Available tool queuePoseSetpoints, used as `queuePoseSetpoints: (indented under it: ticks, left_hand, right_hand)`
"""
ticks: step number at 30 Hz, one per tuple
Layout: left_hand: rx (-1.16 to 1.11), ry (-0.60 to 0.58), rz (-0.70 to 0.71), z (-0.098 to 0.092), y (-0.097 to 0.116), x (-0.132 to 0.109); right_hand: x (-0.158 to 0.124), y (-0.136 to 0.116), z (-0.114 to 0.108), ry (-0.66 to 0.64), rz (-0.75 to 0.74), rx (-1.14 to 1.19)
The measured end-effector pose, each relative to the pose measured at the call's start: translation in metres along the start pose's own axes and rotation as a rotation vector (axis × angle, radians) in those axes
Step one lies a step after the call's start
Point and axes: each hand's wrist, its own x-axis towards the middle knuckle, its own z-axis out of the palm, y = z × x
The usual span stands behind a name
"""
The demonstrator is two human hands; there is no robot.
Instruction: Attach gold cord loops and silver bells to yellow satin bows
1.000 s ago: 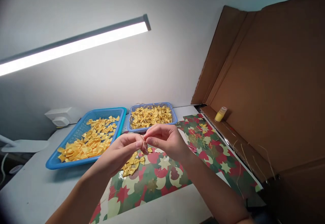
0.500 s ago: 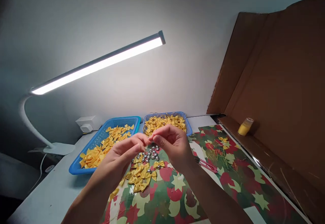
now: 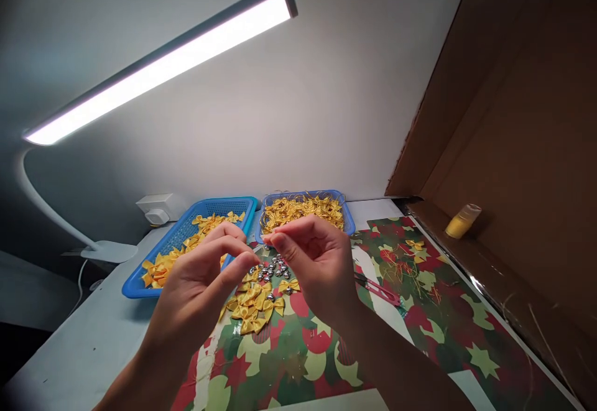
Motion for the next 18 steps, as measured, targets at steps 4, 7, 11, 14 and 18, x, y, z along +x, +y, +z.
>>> queuePoseSetpoints:
  ticks: [4,7,11,14,18]
  left_hand:
    - [-0.001,0.001,0.019,0.0001,0.0014,0.0008]
    - [-0.023,-0.014,0.022,0.0006,0.0019,0.0007]
    - [-0.052,-0.005,0.020,0.0013,0.0007,0.0003]
    - [-0.060,-0.004,0.012,0.0012,-0.0001,0.0002]
    - [-0.052,-0.009,0.000,0.0015,-0.0003,0.0014]
  right_hand:
    - [-0.0013,0.0019,0.0013,-0.046,-0.015,0.023]
    - [-0.0017,0.0037,0.0013,-0.064,-0.045,0.038]
    - [-0.0013,0.0049,0.0005,-0.075,-0.059,0.030]
    - [-0.0005,0.0053,-0.0001,-0.066,-0.062,0.018]
    - [-0.0001,0.0066,-0.0013,-0.071,-0.065,0.029]
